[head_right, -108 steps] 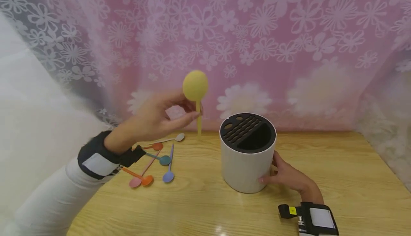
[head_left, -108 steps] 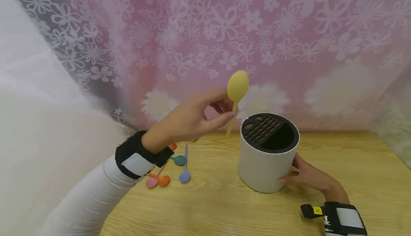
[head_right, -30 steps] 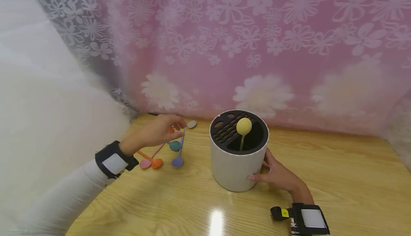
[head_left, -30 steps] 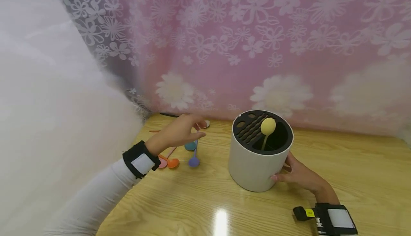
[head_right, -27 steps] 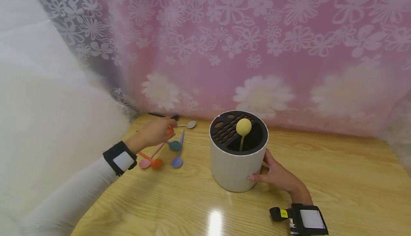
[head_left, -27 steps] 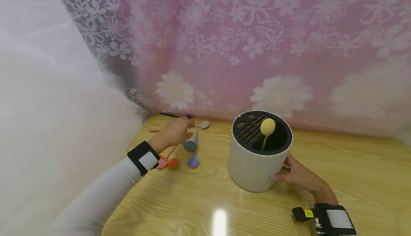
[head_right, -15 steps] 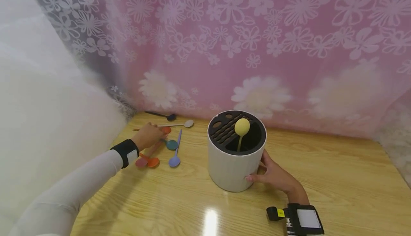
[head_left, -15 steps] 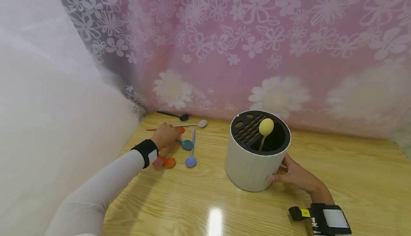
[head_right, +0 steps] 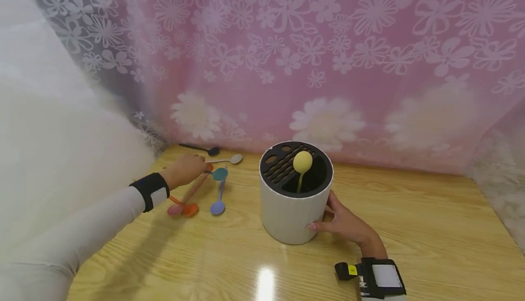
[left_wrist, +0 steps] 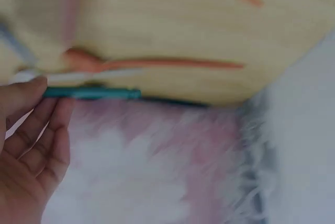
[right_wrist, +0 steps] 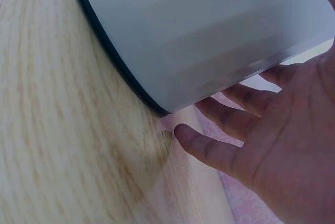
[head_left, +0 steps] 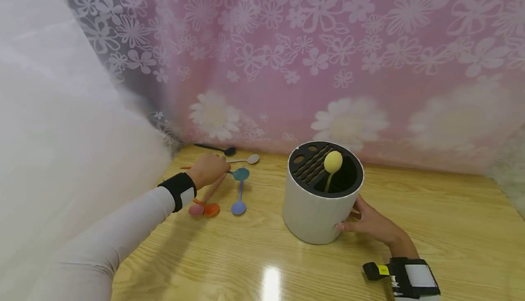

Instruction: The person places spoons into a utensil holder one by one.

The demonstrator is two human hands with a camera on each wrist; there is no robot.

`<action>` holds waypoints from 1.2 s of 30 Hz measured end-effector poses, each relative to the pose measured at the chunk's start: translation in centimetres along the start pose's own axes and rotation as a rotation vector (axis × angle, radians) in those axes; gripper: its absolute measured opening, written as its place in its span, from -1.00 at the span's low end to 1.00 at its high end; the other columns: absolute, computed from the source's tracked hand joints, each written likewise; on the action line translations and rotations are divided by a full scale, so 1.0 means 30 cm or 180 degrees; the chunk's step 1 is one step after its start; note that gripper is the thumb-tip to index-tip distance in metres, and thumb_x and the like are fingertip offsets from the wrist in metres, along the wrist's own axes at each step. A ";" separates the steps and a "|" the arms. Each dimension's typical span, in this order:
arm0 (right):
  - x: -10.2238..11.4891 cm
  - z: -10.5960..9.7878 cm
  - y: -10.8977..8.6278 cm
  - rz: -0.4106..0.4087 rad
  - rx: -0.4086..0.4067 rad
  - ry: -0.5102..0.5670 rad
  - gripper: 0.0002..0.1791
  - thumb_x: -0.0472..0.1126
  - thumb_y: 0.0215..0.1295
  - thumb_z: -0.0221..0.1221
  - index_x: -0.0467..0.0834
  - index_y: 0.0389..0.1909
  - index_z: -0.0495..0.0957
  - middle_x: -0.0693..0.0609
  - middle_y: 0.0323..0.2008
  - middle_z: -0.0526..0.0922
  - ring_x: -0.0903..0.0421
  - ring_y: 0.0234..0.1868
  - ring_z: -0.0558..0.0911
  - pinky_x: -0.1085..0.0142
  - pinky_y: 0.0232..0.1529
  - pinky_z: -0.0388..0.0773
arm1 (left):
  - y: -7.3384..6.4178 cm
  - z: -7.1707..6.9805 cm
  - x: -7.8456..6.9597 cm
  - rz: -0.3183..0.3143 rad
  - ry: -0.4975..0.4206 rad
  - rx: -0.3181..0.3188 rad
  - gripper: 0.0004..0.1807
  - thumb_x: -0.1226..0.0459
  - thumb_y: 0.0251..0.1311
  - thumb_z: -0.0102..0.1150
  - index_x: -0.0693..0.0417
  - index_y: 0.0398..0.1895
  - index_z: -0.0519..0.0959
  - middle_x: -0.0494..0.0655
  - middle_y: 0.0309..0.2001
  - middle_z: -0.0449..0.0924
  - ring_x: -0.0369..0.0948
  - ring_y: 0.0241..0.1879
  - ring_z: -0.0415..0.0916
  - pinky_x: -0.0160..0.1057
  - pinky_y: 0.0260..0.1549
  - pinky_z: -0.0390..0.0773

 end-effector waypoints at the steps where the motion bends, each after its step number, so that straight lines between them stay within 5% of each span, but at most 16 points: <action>1: 0.000 -0.002 -0.003 0.0000 -0.0005 0.0008 0.13 -0.23 -0.03 0.29 0.36 0.34 -0.31 -0.11 0.40 -0.24 -0.29 0.29 -0.10 -0.47 0.05 0.00 | -0.001 -0.053 -0.011 0.0077 0.0007 -0.0063 -0.92 0.37 0.11 0.09 0.05 -0.45 0.56 -0.05 -0.52 0.56 -0.17 -0.57 0.43 -0.22 -0.58 0.56; 7: 0.001 -0.006 -0.013 -0.0036 0.0030 -0.0019 0.14 -0.20 -0.02 0.29 0.34 0.35 -0.34 -0.17 0.40 -0.25 -0.32 0.29 -0.12 -0.49 0.03 0.02 | -0.037 -0.436 -0.170 0.0493 -0.0507 -0.0252 -0.93 0.34 0.13 0.10 0.03 -0.32 0.54 -0.10 -0.44 0.55 -0.23 -0.51 0.41 -0.29 -0.58 0.50; 14: 0.015 -0.013 -0.011 -0.0194 0.0082 0.0022 0.04 -0.24 0.02 0.26 0.30 0.35 -0.22 -0.18 0.38 -0.11 -0.28 0.28 -0.05 -0.45 0.05 0.04 | -0.086 -0.896 -0.380 0.1256 -0.2146 -0.0555 -0.91 0.23 0.11 0.16 -0.03 -0.49 0.47 -0.25 -0.49 0.44 -0.41 -0.47 0.32 -0.45 -0.50 0.37; 19: 0.026 -0.013 -0.018 -0.0428 0.0162 -0.0164 -0.23 -0.26 0.09 0.21 0.11 0.30 0.09 -0.08 0.25 0.24 -0.12 0.21 0.19 -0.28 0.04 0.19 | -0.072 -1.125 -0.437 0.1747 -0.2996 -0.1038 -0.94 0.27 0.11 0.16 0.04 -0.40 0.51 -0.24 -0.41 0.53 -0.56 -0.37 0.34 -0.58 -0.30 0.40; 22: 0.013 -0.009 -0.017 -0.0309 0.0163 -0.0092 -0.16 -0.23 0.10 0.21 0.18 0.34 -0.01 -0.01 0.32 0.12 -0.11 0.25 0.11 -0.32 0.07 0.15 | -0.030 -1.176 -0.430 0.1700 -0.3501 -0.1285 -0.93 0.31 0.13 0.13 0.12 -0.34 0.52 -0.15 -0.39 0.58 -0.54 -0.35 0.41 -0.56 -0.26 0.45; 26: -0.006 0.000 -0.005 -0.0057 0.0134 0.0178 0.08 -0.20 0.03 0.26 0.38 0.34 -0.31 0.02 0.40 -0.17 -0.16 0.31 -0.06 -0.42 0.09 0.03 | 0.058 -1.154 -0.385 0.1206 -0.3976 -0.1506 -0.92 0.32 0.16 0.08 0.15 -0.31 0.51 -0.06 -0.38 0.62 -0.46 -0.36 0.46 -0.48 -0.27 0.50; 31: -0.004 0.001 -0.001 0.0050 0.0078 0.0214 0.12 -0.18 -0.02 0.29 0.45 0.32 -0.32 0.02 0.40 -0.19 -0.15 0.31 -0.06 -0.43 0.09 0.03 | 0.132 -1.077 -0.340 0.0590 -0.3802 -0.1451 -0.92 0.26 0.18 0.05 0.08 -0.34 0.49 -0.10 -0.39 0.59 -0.40 -0.39 0.44 -0.42 -0.33 0.47; 36: 0.014 -0.003 -0.006 -0.0042 0.0096 0.0183 0.11 -0.17 -0.01 0.28 0.43 0.33 -0.33 -0.02 0.40 -0.20 -0.20 0.30 -0.05 -0.44 0.07 0.03 | 0.154 -1.017 -0.323 0.0343 -0.3674 -0.1378 -0.94 0.26 0.17 0.03 0.05 -0.37 0.48 -0.13 -0.44 0.57 -0.37 -0.46 0.43 -0.37 -0.46 0.46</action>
Point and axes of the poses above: each hand's wrist, its own y-axis towards the middle knuckle, its own z-axis out of the palm, x = y × z, the point moved 7 cm from there along y, towards the middle knuckle
